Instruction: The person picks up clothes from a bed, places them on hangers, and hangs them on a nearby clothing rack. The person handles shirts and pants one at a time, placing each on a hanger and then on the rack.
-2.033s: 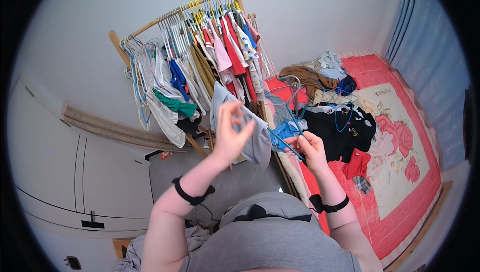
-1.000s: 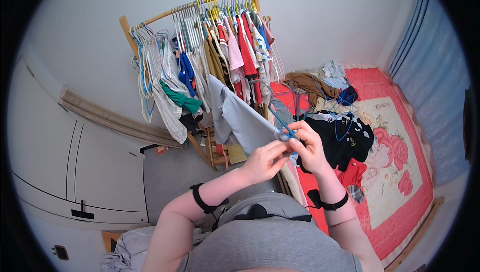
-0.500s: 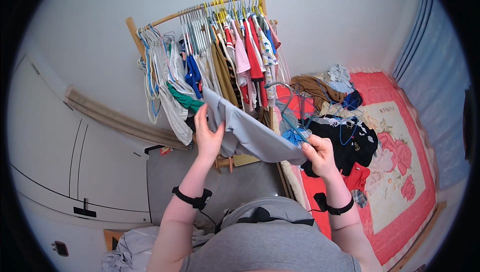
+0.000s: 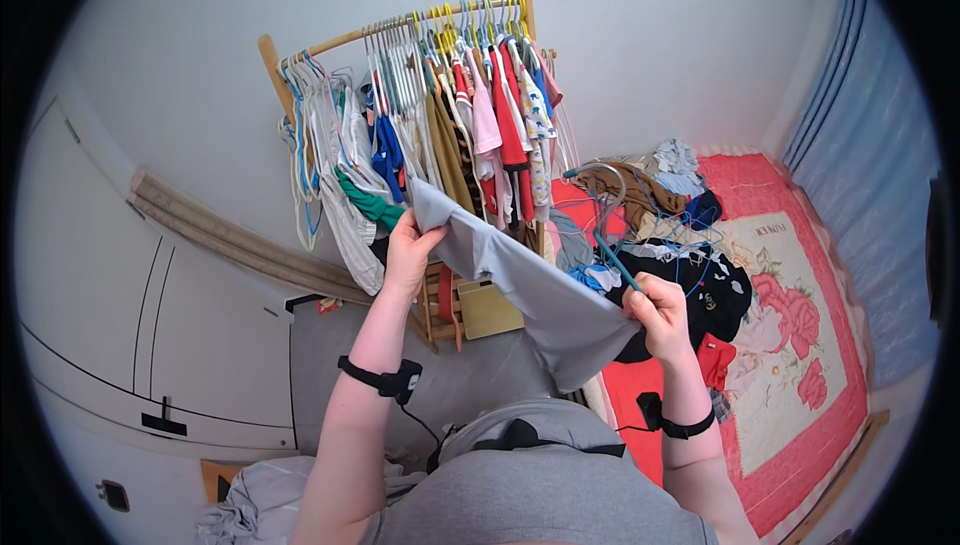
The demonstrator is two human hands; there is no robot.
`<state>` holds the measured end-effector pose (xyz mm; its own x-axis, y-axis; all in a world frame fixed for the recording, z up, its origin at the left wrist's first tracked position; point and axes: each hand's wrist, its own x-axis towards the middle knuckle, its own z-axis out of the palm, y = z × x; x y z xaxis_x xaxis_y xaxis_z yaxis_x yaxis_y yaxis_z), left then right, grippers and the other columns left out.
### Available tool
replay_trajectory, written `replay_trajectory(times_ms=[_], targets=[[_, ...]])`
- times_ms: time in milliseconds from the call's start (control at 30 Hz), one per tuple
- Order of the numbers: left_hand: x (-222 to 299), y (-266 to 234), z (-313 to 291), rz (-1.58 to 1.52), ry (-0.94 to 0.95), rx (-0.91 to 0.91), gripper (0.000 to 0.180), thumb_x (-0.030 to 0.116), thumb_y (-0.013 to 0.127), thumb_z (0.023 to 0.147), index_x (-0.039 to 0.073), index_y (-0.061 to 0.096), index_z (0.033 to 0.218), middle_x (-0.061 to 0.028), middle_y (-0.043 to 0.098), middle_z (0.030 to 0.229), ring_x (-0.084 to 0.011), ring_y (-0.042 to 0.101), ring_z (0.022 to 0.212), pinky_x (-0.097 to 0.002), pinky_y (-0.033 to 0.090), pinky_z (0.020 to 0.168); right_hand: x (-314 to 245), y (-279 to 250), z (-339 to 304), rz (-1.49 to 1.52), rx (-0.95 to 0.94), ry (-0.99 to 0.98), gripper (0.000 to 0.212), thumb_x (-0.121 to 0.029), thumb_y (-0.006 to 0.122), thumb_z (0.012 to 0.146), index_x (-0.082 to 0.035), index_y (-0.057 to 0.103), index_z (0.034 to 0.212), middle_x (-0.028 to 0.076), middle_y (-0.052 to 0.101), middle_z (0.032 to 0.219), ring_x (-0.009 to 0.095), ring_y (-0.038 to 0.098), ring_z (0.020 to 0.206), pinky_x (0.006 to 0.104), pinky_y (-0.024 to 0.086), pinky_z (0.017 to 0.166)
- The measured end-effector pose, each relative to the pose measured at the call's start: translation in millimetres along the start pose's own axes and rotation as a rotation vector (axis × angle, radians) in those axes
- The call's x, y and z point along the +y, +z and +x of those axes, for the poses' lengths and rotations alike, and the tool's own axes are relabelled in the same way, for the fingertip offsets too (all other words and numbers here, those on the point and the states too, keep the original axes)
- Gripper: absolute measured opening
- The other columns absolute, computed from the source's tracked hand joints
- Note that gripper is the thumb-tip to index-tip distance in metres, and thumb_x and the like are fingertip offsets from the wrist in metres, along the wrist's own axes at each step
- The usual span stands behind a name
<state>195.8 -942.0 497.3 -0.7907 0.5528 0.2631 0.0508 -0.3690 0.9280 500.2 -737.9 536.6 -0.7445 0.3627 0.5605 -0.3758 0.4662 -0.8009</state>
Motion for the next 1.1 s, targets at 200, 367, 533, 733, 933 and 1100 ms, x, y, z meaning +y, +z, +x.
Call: replay_trajectory(times_ms=[200, 367, 533, 733, 933, 1100], targets=[[36, -4, -5, -0.231, -0.032, -0.120, 0.012, 0.006, 0.064, 0.089, 0.008, 0.053, 0.093, -0.0027, 0.065, 0.092, -0.0105, 0.061, 0.085, -0.0261, 0.048, 0.082, -8, -16, -7, -0.082, 0.042, 0.093, 0.029, -0.015, 0.055, 0.090, -0.002, 0.052, 0.064, 0.001, 0.046, 0.054, 0.008, 0.040, 0.046, 0.0243, 0.030, 0.045], [97, 12, -6, -0.282, -0.070, -0.133, 0.013, 0.009, 0.065, 0.090, 0.008, 0.051, 0.090, -0.0053, 0.066, 0.087, -0.0118, 0.064, 0.082, -0.0289, 0.053, 0.073, -26, -27, 2, -0.165, -0.072, -0.022, 0.028, -0.018, 0.057, 0.088, -0.001, 0.055, 0.066, 0.003, 0.054, 0.063, 0.011, 0.048, 0.060, 0.0265, 0.035, 0.054], [93, 3, -2, 0.091, -0.040, 0.009, 0.017, 0.010, 0.068, 0.088, 0.008, 0.051, 0.089, -0.0005, 0.062, 0.081, -0.0062, 0.058, 0.078, -0.0219, 0.047, 0.072, -23, -21, -2, 0.073, -0.123, 0.068, 0.026, -0.020, 0.060, 0.089, 0.002, 0.064, 0.076, 0.011, 0.068, 0.089, 0.018, 0.060, 0.080, 0.0290, 0.045, 0.069], [108, -7, -9, -0.113, -0.034, 0.009, 0.019, 0.006, 0.068, 0.087, 0.009, 0.050, 0.090, 0.0004, 0.061, 0.084, -0.0065, 0.057, 0.077, -0.0209, 0.045, 0.072, -11, -12, -14, 0.178, -0.118, 0.122, 0.031, -0.022, 0.057, 0.091, 0.000, 0.057, 0.068, 0.013, 0.068, 0.086, 0.017, 0.062, 0.074, 0.0278, 0.048, 0.065], [117, -2, -18, -0.153, -0.247, -0.087, 0.031, 0.011, 0.071, 0.085, 0.005, 0.051, 0.108, -0.0039, 0.063, 0.096, -0.0128, 0.061, 0.091, -0.0278, 0.048, 0.085, -1, -6, -18, 0.223, 0.082, 0.195, 0.030, -0.019, 0.055, 0.093, 0.001, 0.052, 0.071, 0.013, 0.065, 0.084, 0.016, 0.064, 0.072, 0.0271, 0.052, 0.066], [107, -7, -17, -0.289, -0.579, -0.013, 0.040, 0.031, 0.056, 0.097, 0.002, 0.054, 0.124, -0.0099, 0.062, 0.117, -0.0161, 0.059, 0.108, -0.0319, 0.047, 0.093, -5, -10, -18, 0.167, 0.093, 0.128, 0.031, -0.020, 0.055, 0.093, 0.002, 0.053, 0.072, 0.014, 0.064, 0.084, 0.017, 0.064, 0.070, 0.0282, 0.053, 0.065]])
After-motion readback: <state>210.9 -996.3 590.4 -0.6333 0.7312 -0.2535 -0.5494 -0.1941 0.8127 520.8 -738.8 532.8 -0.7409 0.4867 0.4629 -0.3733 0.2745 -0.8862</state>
